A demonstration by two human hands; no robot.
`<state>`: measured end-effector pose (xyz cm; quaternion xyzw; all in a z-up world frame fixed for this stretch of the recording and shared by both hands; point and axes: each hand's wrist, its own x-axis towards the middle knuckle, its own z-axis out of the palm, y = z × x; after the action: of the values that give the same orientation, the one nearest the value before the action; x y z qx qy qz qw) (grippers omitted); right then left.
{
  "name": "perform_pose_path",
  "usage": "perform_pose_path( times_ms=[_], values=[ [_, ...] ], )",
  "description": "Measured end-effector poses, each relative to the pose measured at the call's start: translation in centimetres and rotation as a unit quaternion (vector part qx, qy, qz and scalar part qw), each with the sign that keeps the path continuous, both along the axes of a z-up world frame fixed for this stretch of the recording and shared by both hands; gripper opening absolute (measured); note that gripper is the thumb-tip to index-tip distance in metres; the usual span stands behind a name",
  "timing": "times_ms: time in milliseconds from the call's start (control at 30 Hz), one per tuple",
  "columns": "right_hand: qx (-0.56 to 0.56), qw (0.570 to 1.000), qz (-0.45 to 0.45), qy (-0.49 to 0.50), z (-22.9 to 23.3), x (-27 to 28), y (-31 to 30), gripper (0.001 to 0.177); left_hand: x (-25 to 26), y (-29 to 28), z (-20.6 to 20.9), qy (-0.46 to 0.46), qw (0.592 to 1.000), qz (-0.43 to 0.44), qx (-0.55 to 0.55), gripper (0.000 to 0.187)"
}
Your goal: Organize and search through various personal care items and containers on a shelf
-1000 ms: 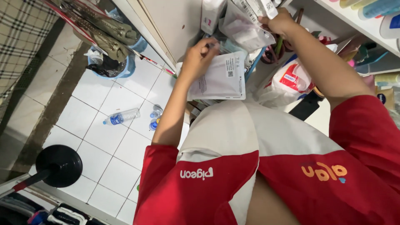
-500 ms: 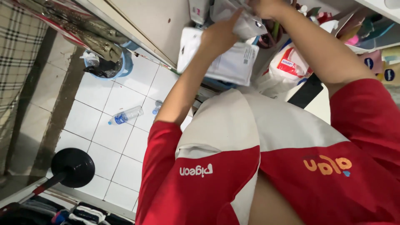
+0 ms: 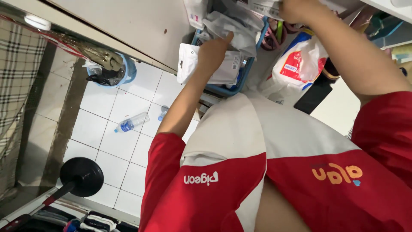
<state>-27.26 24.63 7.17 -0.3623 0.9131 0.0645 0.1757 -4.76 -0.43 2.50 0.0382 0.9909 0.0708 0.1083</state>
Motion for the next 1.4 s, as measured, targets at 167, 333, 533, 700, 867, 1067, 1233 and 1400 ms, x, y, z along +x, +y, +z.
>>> perform_pose_path(
  times_ms=[167,333,533,700,867,1067,1233,1400],
  values=[
    [-0.14,0.989,0.011,-0.038,-3.4,0.7,-1.9,0.05,0.1,-0.5,-0.3,0.02,0.999,-0.006,0.032,0.081],
    [-0.071,0.993,-0.064,-0.068,-3.3,1.0,-4.5,0.036,-0.1,-0.8,0.7,0.073,0.997,0.013,0.034,0.054],
    [-0.033,0.999,-0.015,-0.021,-8.6,-0.5,-5.9,0.031,-0.8,-1.0,2.0,0.027,0.989,0.044,0.138,0.062],
    [-0.073,0.997,0.023,0.005,-7.7,0.4,-6.5,0.048,-1.2,-0.1,1.8,-0.028,0.989,0.073,0.122,0.069],
    [0.202,0.978,-0.047,-0.028,-1.9,2.7,-8.9,0.042,-1.8,-0.6,1.5,-0.015,0.991,0.057,0.116,0.063],
    [0.069,0.997,-0.031,-0.021,-3.6,3.4,-10.4,0.037,-2.2,-0.8,2.3,-0.051,0.988,0.071,0.131,0.065],
    [-0.004,1.0,0.025,0.01,-11.5,0.5,-9.7,0.035,-2.2,-1.1,2.8,-0.061,0.984,0.08,0.149,0.064],
    [0.038,0.996,0.076,-0.015,-9.4,-0.1,-10.8,0.036,-3.6,-1.7,2.5,0.013,0.99,0.06,0.125,0.062]
  ],
)
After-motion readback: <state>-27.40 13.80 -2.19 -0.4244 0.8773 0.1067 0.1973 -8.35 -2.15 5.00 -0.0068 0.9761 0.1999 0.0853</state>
